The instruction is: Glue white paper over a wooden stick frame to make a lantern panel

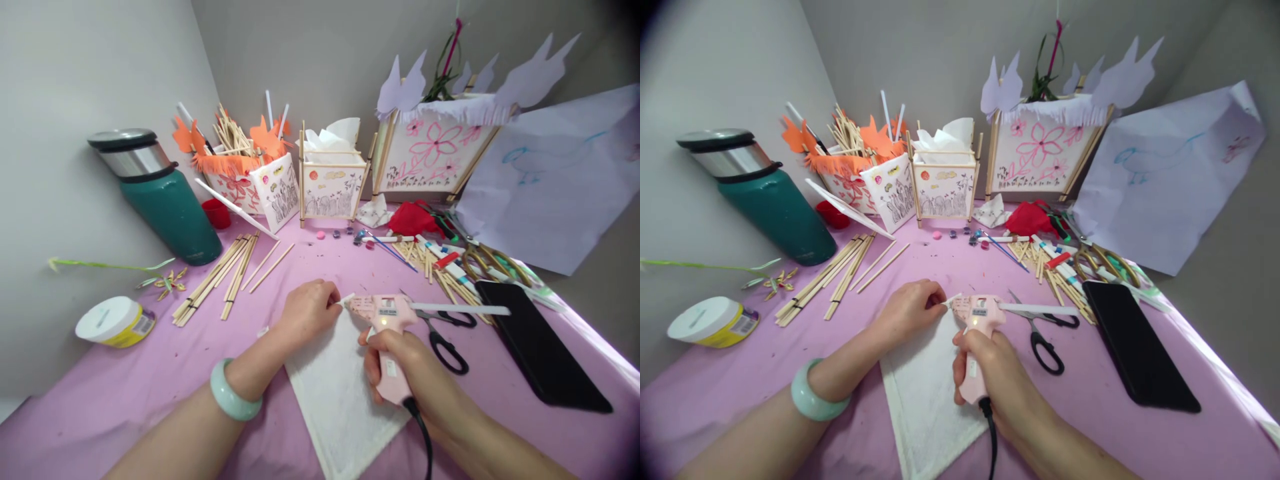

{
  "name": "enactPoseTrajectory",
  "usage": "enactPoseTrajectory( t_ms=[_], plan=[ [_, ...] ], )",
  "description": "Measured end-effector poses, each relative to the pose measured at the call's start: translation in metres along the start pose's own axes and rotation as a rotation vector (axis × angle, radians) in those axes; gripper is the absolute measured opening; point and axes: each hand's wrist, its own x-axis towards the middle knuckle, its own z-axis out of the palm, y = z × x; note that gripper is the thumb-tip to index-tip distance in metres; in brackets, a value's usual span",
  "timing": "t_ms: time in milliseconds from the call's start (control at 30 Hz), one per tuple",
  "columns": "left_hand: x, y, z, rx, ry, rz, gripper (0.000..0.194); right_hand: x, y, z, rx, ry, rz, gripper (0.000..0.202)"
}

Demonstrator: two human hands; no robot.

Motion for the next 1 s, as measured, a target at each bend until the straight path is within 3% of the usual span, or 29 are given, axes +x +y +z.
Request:
enactPoseTrajectory(
  t_ms=[100,500,800,1000],
  plan=[
    [0.000,0.001,-0.001,-0.006,-0.009,-0.008,0.012,0.004,-0.002,0.001,0.013,0.000,0.063,0.021],
    [-0.001,-0.005,-0.007,-0.055,-0.083,0.015,0.020,0.004,-0.002,-0.003,0.022,0.004,-0.003,0.022],
    [-0.003,0.005,-0.005,0.028,-0.013,0.026,0.022,0.002,-0.004,0.000,0.037,-0.009,0.007,0.022],
    [-0.001,-0.003,-0.006,0.007,-0.040,0.053,0.025,0.001,-0.004,0.004,0.076,-0.023,0.045,0.021]
  ],
)
